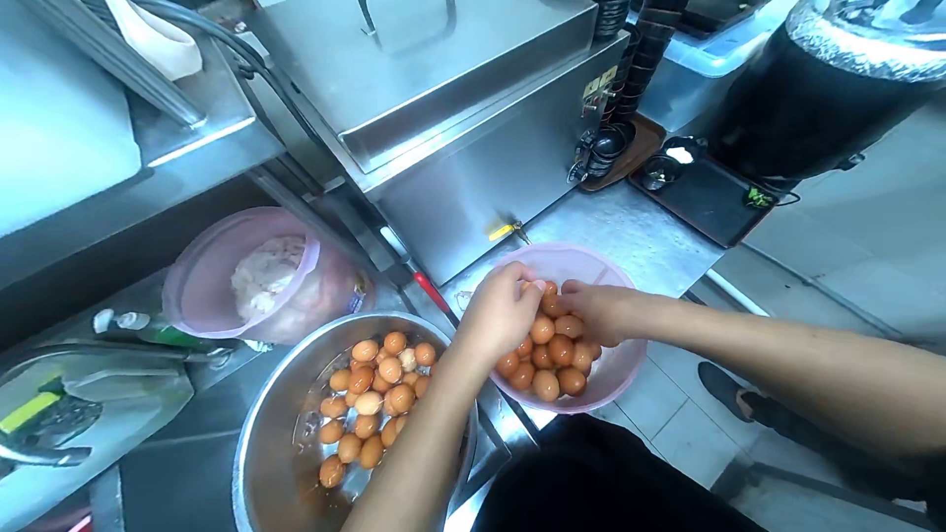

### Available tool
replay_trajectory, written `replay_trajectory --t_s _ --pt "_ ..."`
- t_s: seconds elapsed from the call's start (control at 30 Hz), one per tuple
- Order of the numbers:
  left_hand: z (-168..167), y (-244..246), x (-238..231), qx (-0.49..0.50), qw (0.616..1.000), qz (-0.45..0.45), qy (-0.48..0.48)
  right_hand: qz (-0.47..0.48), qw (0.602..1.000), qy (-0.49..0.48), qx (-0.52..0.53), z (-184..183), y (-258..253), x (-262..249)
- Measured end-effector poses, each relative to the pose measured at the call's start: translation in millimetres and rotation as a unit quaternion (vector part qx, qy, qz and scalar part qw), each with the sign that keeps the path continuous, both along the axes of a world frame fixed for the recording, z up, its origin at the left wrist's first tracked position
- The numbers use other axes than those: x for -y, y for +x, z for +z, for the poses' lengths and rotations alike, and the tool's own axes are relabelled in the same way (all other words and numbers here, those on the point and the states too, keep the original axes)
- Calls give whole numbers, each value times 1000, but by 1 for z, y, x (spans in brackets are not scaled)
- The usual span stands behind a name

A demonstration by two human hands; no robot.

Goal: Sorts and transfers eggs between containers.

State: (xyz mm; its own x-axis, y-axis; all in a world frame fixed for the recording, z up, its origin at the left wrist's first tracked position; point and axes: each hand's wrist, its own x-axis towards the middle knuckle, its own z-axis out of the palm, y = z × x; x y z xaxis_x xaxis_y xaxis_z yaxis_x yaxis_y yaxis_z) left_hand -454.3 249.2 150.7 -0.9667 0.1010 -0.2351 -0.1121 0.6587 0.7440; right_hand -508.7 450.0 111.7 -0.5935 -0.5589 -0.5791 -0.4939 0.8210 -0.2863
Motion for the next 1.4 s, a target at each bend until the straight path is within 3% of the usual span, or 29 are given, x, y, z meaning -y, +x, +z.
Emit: replay_trajectory --t_s 0.2,0.4,0.53,0.63,0.77,0.83,0.9,0.93,0.97,1.03,1.07,1.2,1.3,1.4 --pt "21 34 19 -49 995 30 76 -47 991 120 -20 -9 38 29" --pt "29 74 52 -105 991 25 84 -70 972 214 -61 -18 54 43" --pt "25 102 98 -157 976 98 114 -61 973 217 -54 -14 54 42" --pt "7 130 145 -156 962 184 125 -104 987 87 -85 18 50 28" --pt "-48 174 210 -80 941 327 35 -152 967 -140 -152 106 48 -7" --pt "-71 196 227 -15 930 367 -27 -169 920 -335 -113 126 56 -29" --pt "-90 213 236 54 923 376 -63 -185 825 -534 26 119 65 -26" --pt "-96 218 238 88 921 371 -73 -189 785 -585 77 106 73 -14" --pt "-102 221 238 118 922 360 -79 -184 780 -594 73 88 84 4" --pt "-113 221 235 153 924 341 -86 -128 858 -497 -36 55 115 43" --pt "-116 218 232 154 927 332 -84 -96 874 -474 -51 42 130 60" --pt "-128 194 211 116 943 300 -84 -74 827 -555 47 32 158 93" --pt "-137 171 186 113 949 268 -124 -53 838 -538 70 30 159 90" --pt "-147 146 158 190 934 260 -153 -63 844 -526 82 27 161 81"
